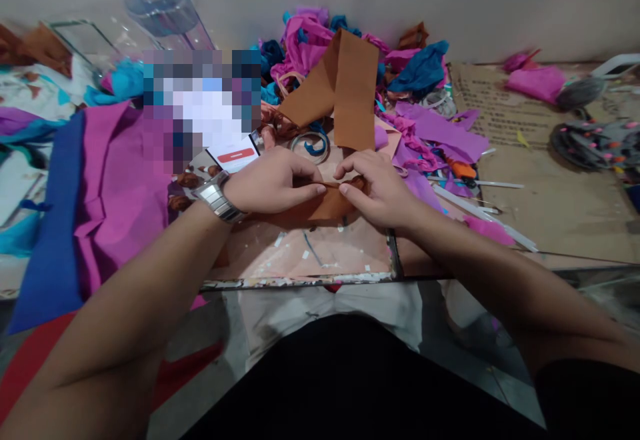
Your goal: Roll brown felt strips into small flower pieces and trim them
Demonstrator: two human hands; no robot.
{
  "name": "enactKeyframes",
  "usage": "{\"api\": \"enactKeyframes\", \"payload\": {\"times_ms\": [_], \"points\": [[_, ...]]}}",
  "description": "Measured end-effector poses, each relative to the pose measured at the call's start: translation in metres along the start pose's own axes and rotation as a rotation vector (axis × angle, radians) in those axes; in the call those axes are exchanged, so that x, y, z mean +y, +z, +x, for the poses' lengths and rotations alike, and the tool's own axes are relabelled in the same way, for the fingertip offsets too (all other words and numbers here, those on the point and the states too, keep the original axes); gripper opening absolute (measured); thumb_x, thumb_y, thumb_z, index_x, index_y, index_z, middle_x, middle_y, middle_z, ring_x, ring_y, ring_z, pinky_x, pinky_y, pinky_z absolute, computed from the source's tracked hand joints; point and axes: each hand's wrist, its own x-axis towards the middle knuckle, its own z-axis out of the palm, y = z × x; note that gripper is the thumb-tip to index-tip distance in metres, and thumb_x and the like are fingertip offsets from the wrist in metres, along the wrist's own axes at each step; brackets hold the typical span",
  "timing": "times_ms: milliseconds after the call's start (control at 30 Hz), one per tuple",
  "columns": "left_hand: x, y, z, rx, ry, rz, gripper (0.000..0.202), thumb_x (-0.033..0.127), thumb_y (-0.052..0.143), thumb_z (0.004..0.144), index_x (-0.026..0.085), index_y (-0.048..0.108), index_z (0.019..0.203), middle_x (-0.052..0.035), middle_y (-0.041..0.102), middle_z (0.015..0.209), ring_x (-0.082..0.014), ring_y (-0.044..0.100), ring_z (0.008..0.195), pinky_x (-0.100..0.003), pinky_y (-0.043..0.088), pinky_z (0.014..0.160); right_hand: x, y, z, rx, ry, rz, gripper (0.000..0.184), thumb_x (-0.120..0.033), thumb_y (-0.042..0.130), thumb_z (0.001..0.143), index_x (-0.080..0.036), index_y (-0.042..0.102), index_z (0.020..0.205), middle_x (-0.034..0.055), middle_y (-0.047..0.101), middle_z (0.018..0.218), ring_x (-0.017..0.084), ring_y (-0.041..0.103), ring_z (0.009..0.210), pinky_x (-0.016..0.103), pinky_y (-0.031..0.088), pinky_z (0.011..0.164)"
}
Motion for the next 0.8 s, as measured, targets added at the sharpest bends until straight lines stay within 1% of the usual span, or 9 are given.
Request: {"api": "enactKeyframes", "payload": {"times_ms": [67, 133, 233, 367, 567, 667, 800], "points": [[0.001, 0.001, 0.000, -0.006, 0.005, 0.003, 0.030, 0.039, 0.061, 0.095, 0.017, 0.080, 0.089, -0.0024, 0.074, 0.075, -0.0142, 0.061, 0.066, -0.027, 0.042, 0.066, -0.003, -0.001, -0.001, -0.021, -0.014, -0.043, 0.018, -0.033, 0.062, 0.097, -0.023, 0.069, 0.109, 0.0069, 0.076, 0.109, 0.027, 0.063, 0.105, 0.045, 0.035, 0.093], [0.003, 0.003, 0.001, -0.016, 0.018, 0.007, 0.030, 0.039, 0.060, 0.095, 0.017, 0.081, 0.090, -0.0026, 0.074, 0.077, -0.0141, 0.062, 0.066, -0.028, 0.042, 0.066, -0.006, 0.000, -0.002, -0.035, -0.029, -0.069, 0.016, -0.035, 0.061, 0.100, -0.023, 0.071, 0.104, 0.0051, 0.078, 0.104, 0.027, 0.063, 0.106, 0.046, 0.033, 0.095], [0.005, 0.004, 0.001, -0.032, 0.032, -0.003, 0.031, 0.039, 0.060, 0.096, 0.017, 0.079, 0.087, -0.0017, 0.072, 0.072, -0.0129, 0.058, 0.062, -0.027, 0.040, 0.063, -0.006, 0.003, -0.003, -0.030, -0.037, -0.088, 0.017, -0.033, 0.061, 0.101, -0.023, 0.073, 0.094, 0.0026, 0.079, 0.093, 0.026, 0.062, 0.104, 0.046, 0.032, 0.096], [0.006, 0.005, 0.002, -0.053, 0.021, -0.024, 0.028, 0.038, 0.062, 0.094, 0.017, 0.078, 0.086, -0.0005, 0.069, 0.068, -0.0121, 0.055, 0.060, -0.027, 0.038, 0.061, -0.004, 0.007, -0.003, -0.017, -0.040, -0.066, 0.017, -0.032, 0.063, 0.101, -0.024, 0.075, 0.092, 0.0019, 0.080, 0.092, 0.024, 0.065, 0.100, 0.044, 0.033, 0.094], [0.001, 0.005, 0.003, -0.068, -0.029, -0.087, 0.030, 0.041, 0.062, 0.095, 0.018, 0.080, 0.088, -0.0013, 0.072, 0.072, -0.0132, 0.058, 0.064, -0.027, 0.039, 0.062, -0.002, 0.009, -0.004, 0.052, -0.063, -0.041, 0.012, -0.032, 0.069, 0.098, -0.025, 0.078, 0.094, 0.0005, 0.082, 0.092, 0.022, 0.068, 0.094, 0.044, 0.036, 0.094], [-0.002, 0.003, 0.002, -0.093, -0.047, -0.108, 0.032, 0.043, 0.063, 0.095, 0.018, 0.082, 0.094, -0.0018, 0.074, 0.075, -0.0138, 0.061, 0.066, -0.026, 0.040, 0.063, -0.003, 0.010, -0.005, 0.076, -0.083, -0.055, 0.014, -0.033, 0.069, 0.099, -0.026, 0.080, 0.095, 0.0016, 0.082, 0.092, 0.022, 0.068, 0.094, 0.045, 0.037, 0.095], [-0.004, -0.001, 0.002, -0.093, -0.069, -0.134, 0.032, 0.044, 0.064, 0.093, 0.018, 0.083, 0.098, -0.0017, 0.075, 0.078, -0.0140, 0.062, 0.067, -0.025, 0.040, 0.062, -0.003, 0.009, -0.005, 0.122, -0.141, -0.101, 0.016, -0.034, 0.068, 0.100, -0.026, 0.081, 0.097, 0.0011, 0.080, 0.087, 0.022, 0.067, 0.092, 0.047, 0.037, 0.097]]}}
